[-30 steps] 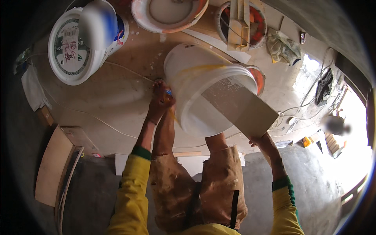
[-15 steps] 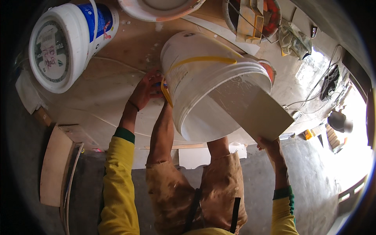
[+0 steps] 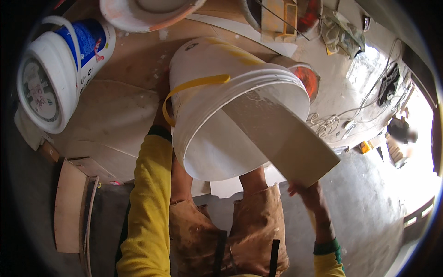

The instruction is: The person walks through a construction area, enters a room, and prepares paint by opening buckets, transferring liquid between containers, and stirring with a stick. The person handles buckets, a paintbrush, and a stirring stick while organizing materials on the floor.

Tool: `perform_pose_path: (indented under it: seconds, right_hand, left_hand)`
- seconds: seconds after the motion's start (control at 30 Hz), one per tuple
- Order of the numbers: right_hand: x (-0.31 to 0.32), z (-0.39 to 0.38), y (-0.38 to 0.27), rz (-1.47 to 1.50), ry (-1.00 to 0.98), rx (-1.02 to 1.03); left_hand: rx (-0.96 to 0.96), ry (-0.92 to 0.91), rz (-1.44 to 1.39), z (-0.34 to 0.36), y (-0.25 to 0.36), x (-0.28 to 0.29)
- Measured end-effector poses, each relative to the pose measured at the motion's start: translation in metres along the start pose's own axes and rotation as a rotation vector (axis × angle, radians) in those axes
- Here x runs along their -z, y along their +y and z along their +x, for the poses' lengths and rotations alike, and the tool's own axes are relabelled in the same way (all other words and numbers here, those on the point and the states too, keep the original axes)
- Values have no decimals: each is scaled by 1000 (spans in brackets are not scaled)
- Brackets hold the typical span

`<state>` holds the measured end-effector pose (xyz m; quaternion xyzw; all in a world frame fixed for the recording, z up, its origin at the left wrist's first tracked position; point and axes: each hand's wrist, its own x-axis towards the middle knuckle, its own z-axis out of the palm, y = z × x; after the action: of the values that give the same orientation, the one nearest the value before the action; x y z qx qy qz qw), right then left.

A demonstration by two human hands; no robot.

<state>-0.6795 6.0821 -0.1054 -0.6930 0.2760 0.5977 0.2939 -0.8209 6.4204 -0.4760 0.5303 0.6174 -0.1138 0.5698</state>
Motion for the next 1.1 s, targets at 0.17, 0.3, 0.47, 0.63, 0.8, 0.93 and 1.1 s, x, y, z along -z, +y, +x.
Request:
perform_pose_path:
  seconds: [0.17, 0.3, 0.47, 0.63, 0.8, 0.93, 1.1]
  right_hand:
    - [-55, -44, -21, -356, -66, 297]
    - [-77, -64, -36, -523, -69, 380]
    - [-70, -66, -30, -603, -67, 471]
    - [-64, -66, -20, -602, -90, 514]
    - [-47, -75, -11, -584, -165, 520]
    - [-10, -69, -3, -605, -258, 563]
    - [27, -60, 10, -517, -263, 625]
  left_hand:
    - [-363, -31, 437, -18, -16, 2]
    - [-196, 10, 150, -14, -61, -1]
    - [-387, -3, 518, -29, -70, 14]
    - [228, -228, -512, -77, -5, 10]
    - [234, -418, -719, -74, -46, 58]
    - [315, -201, -587, -99, -23, 77]
    - [287, -43, -336, -136, 8, 71]
